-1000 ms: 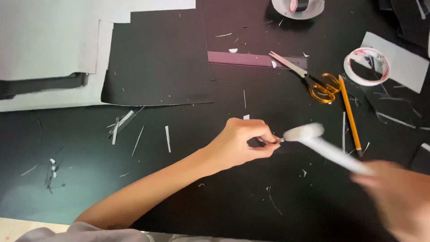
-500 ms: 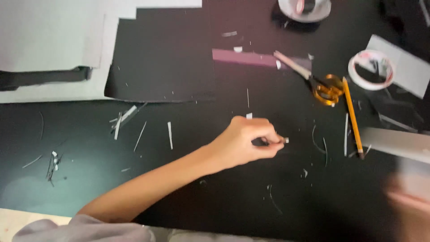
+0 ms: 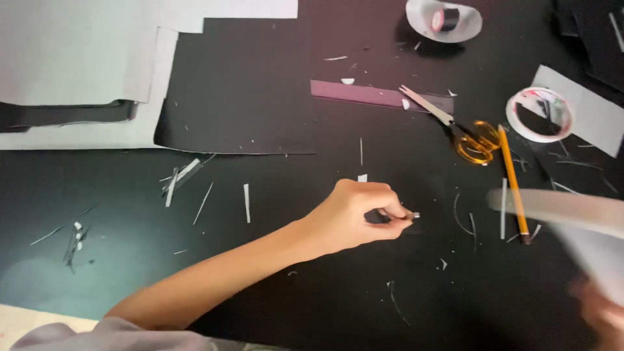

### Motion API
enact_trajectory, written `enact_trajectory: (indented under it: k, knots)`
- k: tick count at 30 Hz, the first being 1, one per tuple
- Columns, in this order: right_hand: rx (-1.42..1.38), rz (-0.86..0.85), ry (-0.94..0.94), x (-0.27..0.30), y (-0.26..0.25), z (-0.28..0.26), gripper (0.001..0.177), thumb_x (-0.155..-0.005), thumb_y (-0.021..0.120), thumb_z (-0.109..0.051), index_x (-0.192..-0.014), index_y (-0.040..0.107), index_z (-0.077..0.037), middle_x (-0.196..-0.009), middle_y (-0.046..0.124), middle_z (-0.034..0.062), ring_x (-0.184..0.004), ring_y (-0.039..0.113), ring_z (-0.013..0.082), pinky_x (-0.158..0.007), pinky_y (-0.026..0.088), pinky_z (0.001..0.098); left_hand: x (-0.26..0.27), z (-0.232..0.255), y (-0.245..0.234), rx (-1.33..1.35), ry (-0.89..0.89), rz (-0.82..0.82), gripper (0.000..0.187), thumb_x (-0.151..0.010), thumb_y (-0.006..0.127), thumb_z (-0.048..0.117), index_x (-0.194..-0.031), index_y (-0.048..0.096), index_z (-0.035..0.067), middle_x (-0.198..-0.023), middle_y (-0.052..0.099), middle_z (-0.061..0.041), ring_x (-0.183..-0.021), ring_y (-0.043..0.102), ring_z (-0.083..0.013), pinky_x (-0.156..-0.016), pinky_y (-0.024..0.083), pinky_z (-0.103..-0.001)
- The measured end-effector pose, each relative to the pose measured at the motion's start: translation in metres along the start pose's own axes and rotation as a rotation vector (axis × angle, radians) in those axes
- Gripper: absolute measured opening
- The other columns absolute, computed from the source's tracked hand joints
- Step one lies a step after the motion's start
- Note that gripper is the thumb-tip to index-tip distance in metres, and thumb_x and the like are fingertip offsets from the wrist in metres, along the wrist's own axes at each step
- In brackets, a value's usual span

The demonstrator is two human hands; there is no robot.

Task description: Using a pronged punch and mallet to create stitching holes in a leather piece and applying tape markers.

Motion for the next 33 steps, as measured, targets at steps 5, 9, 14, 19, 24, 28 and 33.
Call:
enact_trajectory:
  k: [5, 9, 14, 19, 24, 28, 33]
  knots:
    - [-0.354, -0.242, 0.257, -0.062, -0.025, 0.113, 0.048, -0.099, 0.044, 0.007, -0.146, 0.052, 0.01, -0.144, 0.055, 0.0302, -0.133, 0.05, 0.0455, -0.119, 0.031, 0.0558, 0.004, -0.003, 0.002, 0.026, 0.008, -0.01, 0.021, -0.089, 0.077, -0.006, -0.079, 0.06, 0.003, -0.083, 0.07, -0.01, -0.095, 0.078, -0.0224, -0.077, 0.064, -0.022]
    - [0.944, -0.136, -0.95, 0.046, 0.017, -0.131, 0.013, -0.094, 0.057, -0.043, -0.094, 0.058, -0.031, -0.045, 0.047, -0.0065, -0.037, 0.05, 0.0122, -0.047, 0.042, 0.0339, 0.004, -0.007, 0.005, -0.04, -0.038, -0.003, 0.019, -0.091, 0.077, 0.001, -0.079, 0.062, 0.006, -0.083, 0.07, -0.002, -0.08, 0.071, -0.0126, -0.073, 0.056, -0.021]
    - [0.768, -0.083, -0.909, 0.115, 0.01, -0.195, 0.008, -0.091, 0.063, -0.039, -0.087, 0.063, -0.032, -0.048, 0.049, -0.0009, -0.039, 0.05, 0.0218, -0.05, 0.037, 0.0412, 0.002, -0.008, 0.002, -0.039, 0.009, -0.002, 0.014, -0.09, 0.078, -0.001, -0.083, 0.066, 0.003, -0.085, 0.072, -0.007, -0.081, 0.073, -0.0161, -0.078, 0.062, -0.024]
    - [0.195, -0.009, -0.603, 0.055, 0.018, -0.136, 0.024, -0.11, 0.054, -0.021, -0.133, 0.056, -0.012, -0.089, 0.058, 0.0079, -0.063, 0.051, 0.0184, -0.059, 0.038, 0.0316, 0.008, -0.005, 0.006, 0.038, -0.049, -0.019, 0.022, -0.09, 0.076, -0.003, -0.078, 0.059, 0.004, -0.082, 0.07, -0.008, -0.093, 0.077, -0.0194, -0.076, 0.062, -0.022]
    - [0.779, 0.124, -0.948, 0.041, 0.075, -0.206, 0.012, -0.111, 0.06, -0.023, -0.118, 0.065, -0.014, -0.099, 0.069, 0.0036, -0.077, 0.068, 0.0362, -0.055, 0.05, 0.0498, 0.004, -0.011, -0.003, -0.009, -0.015, -0.089, 0.009, -0.089, 0.08, 0.007, -0.09, 0.071, 0.004, -0.094, 0.077, -0.008, -0.093, 0.078, -0.0168, -0.088, 0.064, -0.026]
    - [0.772, 0.283, -1.193, 0.068, 0.074, -0.233, 0.039, -0.102, 0.08, -0.017, -0.139, 0.071, -0.009, -0.117, 0.058, 0.0113, -0.1, 0.057, 0.0353, -0.085, 0.054, 0.0461, 0.011, -0.023, -0.006, -0.064, -0.052, -0.095, 0.011, -0.092, 0.078, 0.013, -0.102, 0.075, 0.008, -0.099, 0.078, -0.004, -0.089, 0.077, -0.0157, -0.084, 0.061, -0.025]
    - [0.317, -0.008, -1.236, 0.113, 0.082, -0.283, 0.06, -0.086, 0.087, -0.03, -0.136, 0.07, -0.002, -0.131, 0.065, 0.0175, -0.119, 0.061, 0.0336, -0.108, 0.043, 0.044, 0.018, -0.03, -0.007, -0.138, 0.0, -0.103, 0.017, -0.096, 0.077, 0.01, -0.112, 0.074, 0.009, -0.103, 0.077, -0.004, -0.083, 0.07, -0.0178, -0.084, 0.055, -0.029]
Point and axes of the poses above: each hand's wrist, its own x-axis away from the middle knuckle, its own y-axis out of the palm, z = x × y, the point moved 5 cm from there along -x, towards the middle knuckle
